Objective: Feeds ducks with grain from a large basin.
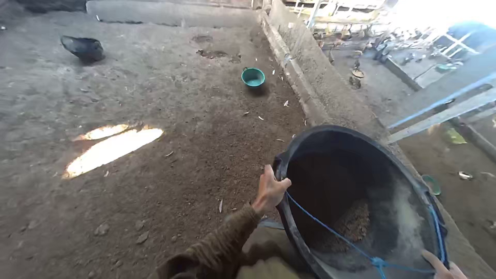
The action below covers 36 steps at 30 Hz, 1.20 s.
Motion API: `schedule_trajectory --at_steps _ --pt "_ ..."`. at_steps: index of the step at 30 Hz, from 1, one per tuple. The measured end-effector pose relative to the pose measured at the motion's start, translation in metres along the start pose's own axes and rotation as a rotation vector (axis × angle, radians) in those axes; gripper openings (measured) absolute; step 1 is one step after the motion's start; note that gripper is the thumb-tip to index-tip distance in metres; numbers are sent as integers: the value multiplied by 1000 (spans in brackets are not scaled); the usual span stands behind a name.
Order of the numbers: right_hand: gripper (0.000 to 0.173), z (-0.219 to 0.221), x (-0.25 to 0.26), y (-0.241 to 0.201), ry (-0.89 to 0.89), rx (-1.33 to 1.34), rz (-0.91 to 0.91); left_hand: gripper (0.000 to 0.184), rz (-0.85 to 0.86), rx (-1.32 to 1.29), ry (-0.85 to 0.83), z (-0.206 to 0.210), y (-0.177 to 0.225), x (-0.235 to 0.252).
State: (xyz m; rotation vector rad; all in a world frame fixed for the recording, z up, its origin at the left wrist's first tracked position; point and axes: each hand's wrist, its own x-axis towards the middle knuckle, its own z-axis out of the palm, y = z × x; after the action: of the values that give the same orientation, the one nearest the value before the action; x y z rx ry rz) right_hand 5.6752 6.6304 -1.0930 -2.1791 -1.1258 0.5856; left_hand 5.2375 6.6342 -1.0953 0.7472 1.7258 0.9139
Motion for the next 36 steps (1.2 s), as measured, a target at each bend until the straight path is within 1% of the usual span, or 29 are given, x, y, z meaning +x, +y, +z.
schedule_trajectory --at_steps 1,4,7,9,12,15,17,20,22,24,26,29,31,33,36 --pt "37 16 30 -30 -30 -39 -22 59 -19 -22 30 -9 15 23" --pt "30 75 109 -137 -81 -107 -120 55 -57 -84 95 -39 60 101" --pt "33 144 182 -228 -117 -132 -243 54 -70 -162 131 -71 90 197" --pt "39 194 221 -287 -138 -128 -316 54 -88 -197 129 -93 109 267" --pt "49 264 262 -385 -146 -163 -334 56 -141 -226 93 -131 144 373" --pt "62 324 328 -488 -176 -305 -406 58 -167 -255 73 -165 194 478" --pt "62 360 362 -541 -212 -400 -430 60 -215 -271 59 -180 215 531" --pt "58 428 416 -642 -257 -542 -424 63 -264 -342 74 -203 246 622" --pt "54 477 452 -708 -318 -680 -412 62 -298 -423 82 -213 257 685" --pt "53 534 492 -769 -397 -836 -397 55 -340 -498 94 -225 262 750" --pt "54 603 536 -824 -469 -975 -397 49 -389 -578 94 -236 266 817" --pt "54 719 604 -901 -586 -1155 -409 34 -482 -707 92 -250 271 922" --pt "54 805 648 -949 -687 -1276 -400 29 -595 -746 97 -260 276 990" --pt "53 881 684 -990 -762 -1406 -372 34 -716 -745 98 -269 284 1053" --pt "42 975 719 -1046 -813 -1573 -358 54 -835 -733 67 -275 290 1129"
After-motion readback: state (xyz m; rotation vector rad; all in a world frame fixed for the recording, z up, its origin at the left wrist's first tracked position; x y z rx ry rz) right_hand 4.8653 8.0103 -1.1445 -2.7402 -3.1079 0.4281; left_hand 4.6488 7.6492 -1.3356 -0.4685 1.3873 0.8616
